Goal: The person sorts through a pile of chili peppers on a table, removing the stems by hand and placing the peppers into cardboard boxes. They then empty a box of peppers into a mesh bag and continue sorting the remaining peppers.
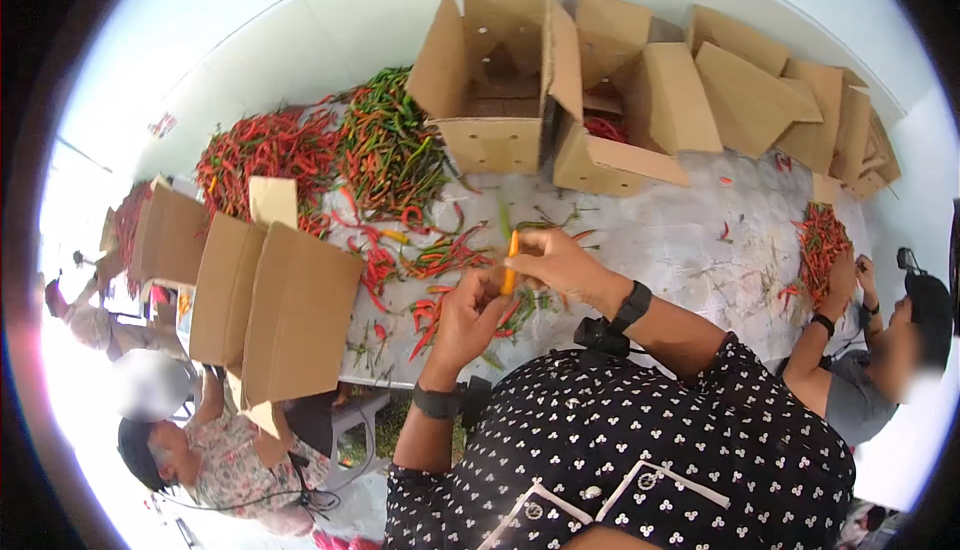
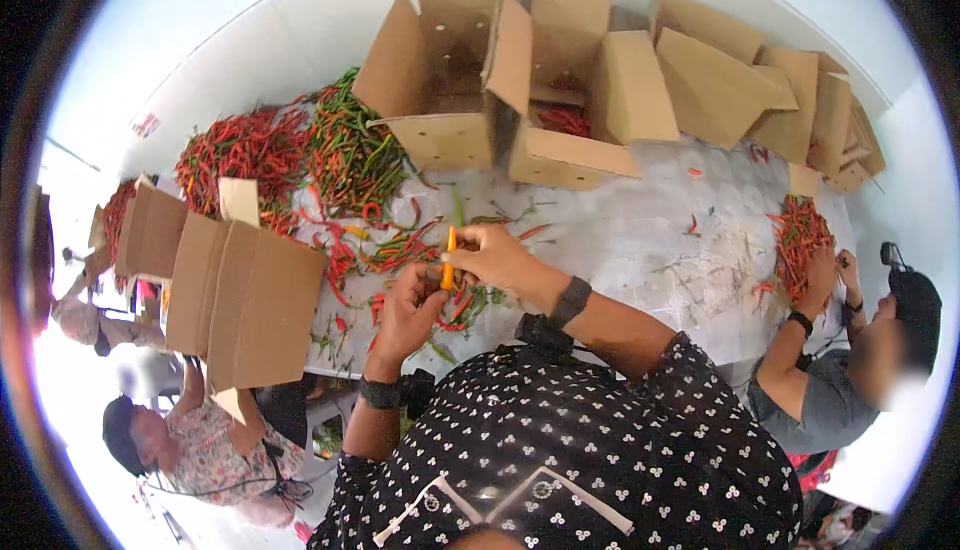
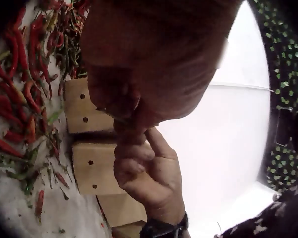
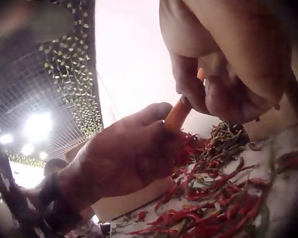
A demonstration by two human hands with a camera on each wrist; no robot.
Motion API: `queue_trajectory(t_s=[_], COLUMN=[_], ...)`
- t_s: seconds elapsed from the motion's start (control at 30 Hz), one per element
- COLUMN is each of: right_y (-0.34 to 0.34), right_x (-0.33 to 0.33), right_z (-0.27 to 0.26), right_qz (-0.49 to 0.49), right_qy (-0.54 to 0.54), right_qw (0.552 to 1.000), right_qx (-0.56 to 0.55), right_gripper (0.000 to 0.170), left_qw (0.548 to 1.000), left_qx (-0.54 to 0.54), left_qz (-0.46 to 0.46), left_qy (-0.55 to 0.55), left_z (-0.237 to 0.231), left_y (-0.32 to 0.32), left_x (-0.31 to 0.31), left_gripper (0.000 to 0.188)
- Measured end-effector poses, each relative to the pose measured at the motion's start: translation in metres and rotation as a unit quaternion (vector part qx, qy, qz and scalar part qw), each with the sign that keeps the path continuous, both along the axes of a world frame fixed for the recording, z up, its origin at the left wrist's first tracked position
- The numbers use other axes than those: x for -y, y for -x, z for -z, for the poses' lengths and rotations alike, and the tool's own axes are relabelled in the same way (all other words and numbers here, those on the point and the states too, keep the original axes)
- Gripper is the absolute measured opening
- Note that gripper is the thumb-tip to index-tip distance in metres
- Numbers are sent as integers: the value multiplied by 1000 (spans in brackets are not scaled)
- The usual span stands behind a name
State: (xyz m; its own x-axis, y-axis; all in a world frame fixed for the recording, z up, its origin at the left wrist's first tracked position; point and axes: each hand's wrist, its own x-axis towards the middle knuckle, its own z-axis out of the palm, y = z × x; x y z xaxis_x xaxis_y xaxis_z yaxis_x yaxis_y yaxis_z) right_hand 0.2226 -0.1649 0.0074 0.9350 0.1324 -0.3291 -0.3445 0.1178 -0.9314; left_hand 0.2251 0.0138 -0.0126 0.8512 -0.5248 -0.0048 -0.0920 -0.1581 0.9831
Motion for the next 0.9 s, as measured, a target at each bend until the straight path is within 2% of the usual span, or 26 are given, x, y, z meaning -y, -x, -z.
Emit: queue_trajectory(t_s=[0.03,0.07,0.1,0.13,0.17,0.2,0.23,0.27,0.3,0.37,0.4,0.43,0.47,0.5,0.57,0.6,0.63,0.67,0.73,0.8,0.87,0.9], right_y=[3,6,9,13,18,21,24,23,21,12,3,-8,-18,-26,-55,-56,-58,-65,-58,-55,-33,-31], right_x=[2,4,7,8,8,9,14,25,40,80,107,138,165,194,274,295,310,305,268,217,136,108], right_z=[0,-1,-4,-11,-21,-33,-49,-60,-72,-110,-125,-142,-161,-181,-186,-186,-187,-188,-182,-156,-135,-109], right_qz=[-3,-6,4,12,34,52,44,82,118,266,338,385,422,449,416,414,420,416,434,387,292,205], right_qy=[41,84,208,212,269,321,348,392,435,473,468,441,445,541,637,638,691,740,607,481,520,477], right_qw=[999,994,966,965,916,845,831,791,748,705,707,702,672,643,575,576,529,484,607,706,776,799], right_qx=[35,71,154,156,294,425,433,462,486,457,408,405,416,305,302,300,255,214,273,348,206,304], right_gripper=[18,18,15,15,15,15,14,15,16,19,20,19,23,27,28,28,28,28,30,30,24,21], left_qw=[999,998,999,999,997,998,996,992,987,986,985,985,981,974,965,952,938,935,892,856,790,789], left_qx=[-2,2,0,-2,13,16,28,40,7,19,31,31,50,67,49,32,56,47,176,162,135,129], left_qz=[1,12,-14,-40,-57,-52,-84,-115,-161,-163,-171,-168,-179,-190,-220,-250,-259,-269,-240,-247,-261,-278], left_qy=[54,55,37,18,41,43,11,-20,8,-5,-20,-18,-62,-106,-138,-171,-221,-225,-339,-424,-538,-533], left_z=[4,5,4,2,0,1,5,11,23,27,29,34,41,48,61,65,57,61,75,86,93,83], left_y=[0,0,-1,-3,-7,-11,-16,-21,-24,-25,-26,-26,-26,-24,-17,-13,-7,-6,6,18,29,32], left_x=[5,8,11,14,17,18,16,12,7,-8,-17,-29,-42,-53,-74,-82,-87,-93,-126,-148,-163,-162], left_gripper=[21,21,21,20,21,21,21,21,18,16,14,14,14,14,15,16,17,17,17,18,18,17])
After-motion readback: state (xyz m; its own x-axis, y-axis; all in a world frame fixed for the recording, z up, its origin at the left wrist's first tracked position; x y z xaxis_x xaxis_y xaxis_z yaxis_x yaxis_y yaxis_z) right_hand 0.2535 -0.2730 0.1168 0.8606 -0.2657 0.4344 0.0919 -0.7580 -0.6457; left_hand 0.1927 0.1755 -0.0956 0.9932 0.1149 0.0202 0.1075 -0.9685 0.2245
